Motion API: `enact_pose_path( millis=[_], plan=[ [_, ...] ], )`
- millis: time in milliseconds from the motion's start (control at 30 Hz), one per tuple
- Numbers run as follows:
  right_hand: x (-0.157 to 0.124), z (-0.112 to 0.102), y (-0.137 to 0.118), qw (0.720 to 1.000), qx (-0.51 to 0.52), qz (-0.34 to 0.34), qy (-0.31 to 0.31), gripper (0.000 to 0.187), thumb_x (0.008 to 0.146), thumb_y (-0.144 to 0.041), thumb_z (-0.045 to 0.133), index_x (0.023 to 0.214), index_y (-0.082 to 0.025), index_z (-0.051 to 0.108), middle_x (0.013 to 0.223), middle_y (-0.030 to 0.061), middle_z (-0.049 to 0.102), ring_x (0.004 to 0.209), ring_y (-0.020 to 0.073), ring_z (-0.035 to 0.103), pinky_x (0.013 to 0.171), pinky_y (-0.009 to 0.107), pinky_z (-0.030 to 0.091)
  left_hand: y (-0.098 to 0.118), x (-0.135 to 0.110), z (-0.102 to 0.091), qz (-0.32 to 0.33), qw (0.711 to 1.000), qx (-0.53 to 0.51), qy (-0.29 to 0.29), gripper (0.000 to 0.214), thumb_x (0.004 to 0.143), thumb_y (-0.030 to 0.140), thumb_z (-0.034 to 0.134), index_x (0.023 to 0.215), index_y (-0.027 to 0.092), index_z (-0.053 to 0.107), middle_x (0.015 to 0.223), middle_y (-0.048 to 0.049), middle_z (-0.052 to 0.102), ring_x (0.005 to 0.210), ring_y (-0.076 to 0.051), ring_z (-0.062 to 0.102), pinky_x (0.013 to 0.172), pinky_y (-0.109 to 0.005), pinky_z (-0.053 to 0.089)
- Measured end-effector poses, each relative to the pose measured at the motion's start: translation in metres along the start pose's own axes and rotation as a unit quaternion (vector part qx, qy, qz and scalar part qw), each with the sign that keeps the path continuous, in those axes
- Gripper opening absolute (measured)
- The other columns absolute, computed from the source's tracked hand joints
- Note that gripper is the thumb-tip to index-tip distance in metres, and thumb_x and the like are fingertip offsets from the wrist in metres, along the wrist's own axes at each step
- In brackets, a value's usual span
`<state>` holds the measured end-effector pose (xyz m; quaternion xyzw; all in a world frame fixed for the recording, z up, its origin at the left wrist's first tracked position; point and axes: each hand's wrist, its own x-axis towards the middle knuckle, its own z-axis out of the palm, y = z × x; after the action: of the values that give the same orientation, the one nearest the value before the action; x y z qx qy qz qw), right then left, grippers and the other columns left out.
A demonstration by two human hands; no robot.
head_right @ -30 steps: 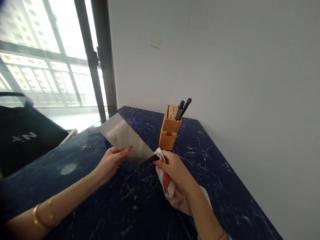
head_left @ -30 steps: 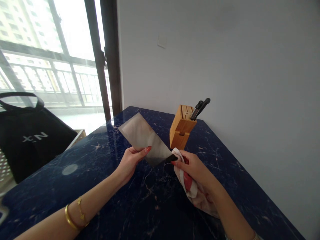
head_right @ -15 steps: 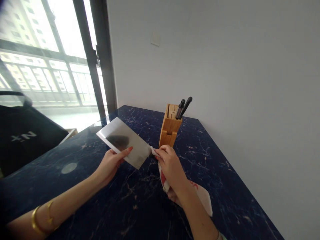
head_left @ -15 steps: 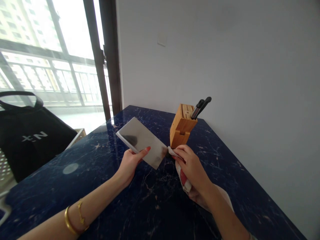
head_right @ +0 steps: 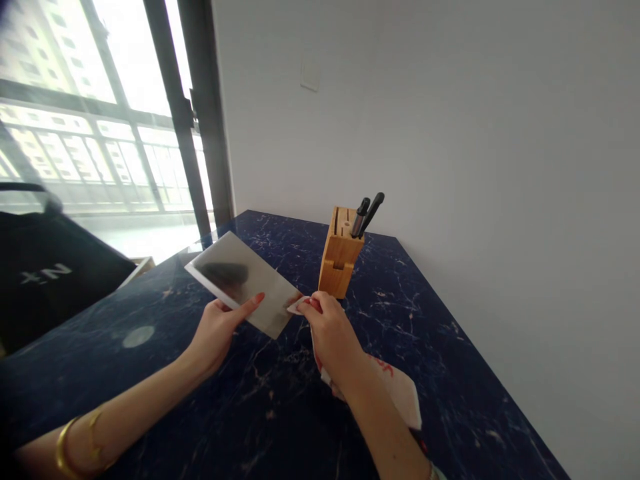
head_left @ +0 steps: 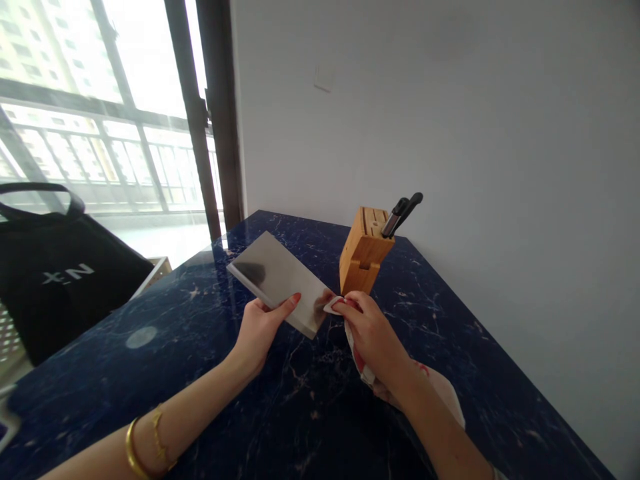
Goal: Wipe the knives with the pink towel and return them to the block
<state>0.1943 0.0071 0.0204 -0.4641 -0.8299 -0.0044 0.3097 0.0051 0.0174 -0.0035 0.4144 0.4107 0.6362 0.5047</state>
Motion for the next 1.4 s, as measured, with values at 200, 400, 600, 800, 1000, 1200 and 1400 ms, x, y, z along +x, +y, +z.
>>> enact_pose_path(
  millis=[200,400,600,800,1000,1200,1400],
  plan=[
    [-0.0001,-0.0003,0.0002,0.999,-0.01,0.025,0.023,0.028,0.085,-0.015,0.036,0.097,-0.02,0.061,0.087,0.006,0.049,0.079,0.0163,0.049,0.073,0.029,0.042,0.0026,-0.0027,0.0013,0.0,1.0,0.002,-0.005,0.034,0.062,0.03,0.07,0.089,0.01,0.065,0.09,-0.0096,0.069,0.082,-0.023,0.063,0.076,-0.032,0.049],
    [0.0001,-0.0042,-0.0005,0.999,0.016,-0.027,-0.022,0.03,0.083,-0.013,0.037,0.098,-0.024,0.061,0.091,0.0049,0.05,0.084,0.016,0.049,0.077,0.029,0.042,0.0021,-0.0022,0.0013,-0.004,1.0,-0.009,-0.004,0.033,0.063,0.03,0.07,0.088,0.01,0.065,0.09,-0.0095,0.069,0.08,-0.022,0.063,0.076,-0.032,0.05],
    [0.0003,-0.0062,0.0023,0.998,0.034,0.038,0.028,0.029,0.085,-0.017,0.036,0.1,-0.023,0.06,0.087,0.0039,0.048,0.079,0.0148,0.05,0.073,0.028,0.043,0.0032,-0.0026,0.0019,-0.001,1.0,-0.003,-0.011,0.032,0.061,0.03,0.071,0.087,0.011,0.066,0.087,-0.0083,0.069,0.081,-0.024,0.063,0.073,-0.032,0.05],
    [0.0002,-0.0032,-0.0018,0.999,0.031,-0.001,-0.014,0.031,0.083,-0.011,0.037,0.097,-0.024,0.061,0.091,0.0043,0.049,0.083,0.0153,0.049,0.077,0.029,0.042,0.0026,-0.0026,0.0013,0.009,1.0,0.01,-0.008,0.032,0.064,0.03,0.07,0.088,0.011,0.065,0.089,-0.0086,0.069,0.081,-0.022,0.063,0.075,-0.031,0.049],
    [0.0,-0.0051,0.0003,0.997,0.043,0.054,0.039,0.03,0.084,-0.016,0.036,0.1,-0.023,0.06,0.086,0.0042,0.049,0.079,0.0154,0.05,0.073,0.029,0.043,0.002,-0.0045,0.0022,0.01,1.0,0.015,-0.016,0.031,0.063,0.03,0.07,0.086,0.01,0.066,0.086,-0.0087,0.069,0.078,-0.023,0.063,0.072,-0.031,0.05],
    [-0.0005,-0.0005,-0.0034,1.0,0.027,-0.008,-0.008,0.03,0.083,-0.011,0.037,0.097,-0.023,0.061,0.089,0.0049,0.051,0.083,0.0155,0.049,0.077,0.03,0.042,0.0003,-0.0022,-0.0002,-0.005,1.0,0.0,-0.002,0.034,0.064,0.031,0.07,0.09,0.009,0.065,0.092,-0.0107,0.068,0.081,-0.023,0.063,0.077,-0.033,0.049],
    [-0.0024,0.0023,-0.0005,1.0,-0.001,0.006,-0.023,0.03,0.081,-0.011,0.041,0.1,-0.026,0.06,0.091,0.0032,0.053,0.086,0.0152,0.05,0.077,0.027,0.042,-0.0048,0.0018,-0.0011,-0.053,0.997,-0.049,0.018,0.04,0.06,0.032,0.072,0.092,0.009,0.064,0.093,-0.0113,0.068,0.083,-0.023,0.063,0.077,-0.032,0.05]
  ],
)
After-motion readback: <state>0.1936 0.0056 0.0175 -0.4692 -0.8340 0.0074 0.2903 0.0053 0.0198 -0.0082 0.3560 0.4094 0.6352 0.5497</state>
